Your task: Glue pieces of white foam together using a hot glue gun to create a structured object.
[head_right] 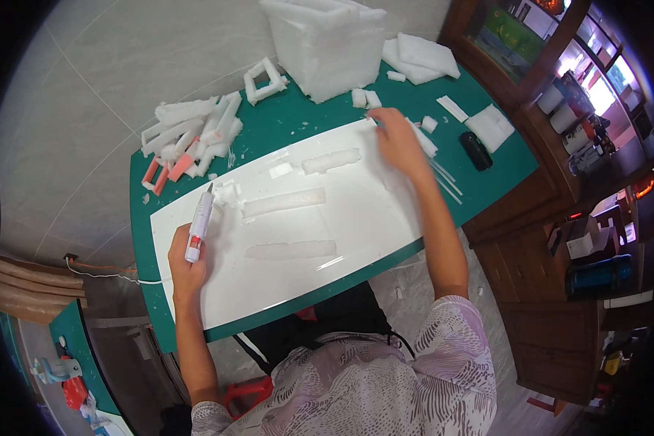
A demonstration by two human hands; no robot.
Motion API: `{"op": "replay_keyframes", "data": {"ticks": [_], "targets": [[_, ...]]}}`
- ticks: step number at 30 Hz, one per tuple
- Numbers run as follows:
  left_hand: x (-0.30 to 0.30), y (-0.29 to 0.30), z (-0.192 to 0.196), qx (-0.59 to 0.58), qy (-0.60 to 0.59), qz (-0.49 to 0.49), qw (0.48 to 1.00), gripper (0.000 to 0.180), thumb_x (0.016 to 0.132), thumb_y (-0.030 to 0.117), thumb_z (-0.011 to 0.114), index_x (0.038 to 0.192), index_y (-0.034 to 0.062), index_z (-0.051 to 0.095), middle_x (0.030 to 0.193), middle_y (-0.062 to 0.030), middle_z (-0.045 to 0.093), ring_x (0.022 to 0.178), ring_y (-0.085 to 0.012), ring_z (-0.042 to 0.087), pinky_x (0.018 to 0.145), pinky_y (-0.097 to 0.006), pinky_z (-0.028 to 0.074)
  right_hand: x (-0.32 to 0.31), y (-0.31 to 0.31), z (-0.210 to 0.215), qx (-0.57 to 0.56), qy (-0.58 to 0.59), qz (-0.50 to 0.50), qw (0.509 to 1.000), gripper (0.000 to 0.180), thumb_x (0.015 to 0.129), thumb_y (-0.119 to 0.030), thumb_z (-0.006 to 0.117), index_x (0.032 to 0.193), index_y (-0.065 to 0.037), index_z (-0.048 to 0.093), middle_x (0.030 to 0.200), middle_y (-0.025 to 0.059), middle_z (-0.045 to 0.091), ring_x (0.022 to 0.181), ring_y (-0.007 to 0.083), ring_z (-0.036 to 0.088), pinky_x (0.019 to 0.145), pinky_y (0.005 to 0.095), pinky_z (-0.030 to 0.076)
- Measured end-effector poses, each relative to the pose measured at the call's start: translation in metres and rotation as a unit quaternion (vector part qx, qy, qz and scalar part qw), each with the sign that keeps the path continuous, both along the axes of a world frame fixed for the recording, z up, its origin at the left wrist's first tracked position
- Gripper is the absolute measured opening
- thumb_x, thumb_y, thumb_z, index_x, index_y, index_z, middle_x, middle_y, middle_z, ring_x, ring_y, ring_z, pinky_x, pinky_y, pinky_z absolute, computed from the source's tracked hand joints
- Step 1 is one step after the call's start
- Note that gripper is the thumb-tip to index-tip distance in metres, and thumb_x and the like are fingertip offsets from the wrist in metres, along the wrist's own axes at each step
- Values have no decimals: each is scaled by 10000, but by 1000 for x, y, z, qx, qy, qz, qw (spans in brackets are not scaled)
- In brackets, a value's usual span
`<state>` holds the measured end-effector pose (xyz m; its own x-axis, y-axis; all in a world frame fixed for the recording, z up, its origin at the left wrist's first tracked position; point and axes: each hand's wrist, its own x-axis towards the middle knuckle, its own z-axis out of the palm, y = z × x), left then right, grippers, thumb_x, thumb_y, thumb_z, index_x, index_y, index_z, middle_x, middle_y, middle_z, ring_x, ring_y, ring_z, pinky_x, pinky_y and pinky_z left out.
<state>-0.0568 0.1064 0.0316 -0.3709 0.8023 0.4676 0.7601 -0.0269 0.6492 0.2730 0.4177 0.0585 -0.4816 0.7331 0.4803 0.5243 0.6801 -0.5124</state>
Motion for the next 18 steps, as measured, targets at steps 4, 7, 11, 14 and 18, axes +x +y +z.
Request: {"op": "replay_keyframes", "data": {"ticks": [4,7,11,14,18], "targets": [[0,0,1,1,3,-9,1000,286,770,-63,526,1046,-31,593,934,-189,603,791,-365,604,726,-344,489,81,12,-15,-30,-151,-19,988,399,801,108,537,1158,-44,628,1197,159,584,1154,334,553,980,373,446],[1,0,2,-18,-1,-12,1000,271,774,-53,524,1035,-31,590,938,-192,604,793,-373,604,726,-346,491,94,-2,-21,-78,-164,16,983,452,771,139,531,1145,-83,655,1262,143,570,1201,348,516,1038,395,408],[4,-1,2,-25,-4,-19,999,242,795,-33,524,1028,-28,588,938,-192,604,794,-378,606,722,-346,492,83,-14,-24,-49,-204,30,977,405,799,61,618,1160,-120,649,1337,126,542,1266,345,463,1073,407,371],[5,0,3,-27,-2,-23,999,233,803,-22,524,1028,-28,586,936,-193,603,793,-380,605,721,-348,491,81,-11,-19,-71,-198,37,977,337,807,37,637,1113,-102,644,1310,127,553,1248,334,467,1049,405,380],[4,1,-1,-15,0,-24,1000,230,799,-18,524,1021,-31,584,933,-196,603,784,-384,601,715,-353,490,74,-9,-8,-48,-175,25,983,243,818,14,659,1043,-77,644,1152,123,626,1068,297,573,935,372,452]]}}
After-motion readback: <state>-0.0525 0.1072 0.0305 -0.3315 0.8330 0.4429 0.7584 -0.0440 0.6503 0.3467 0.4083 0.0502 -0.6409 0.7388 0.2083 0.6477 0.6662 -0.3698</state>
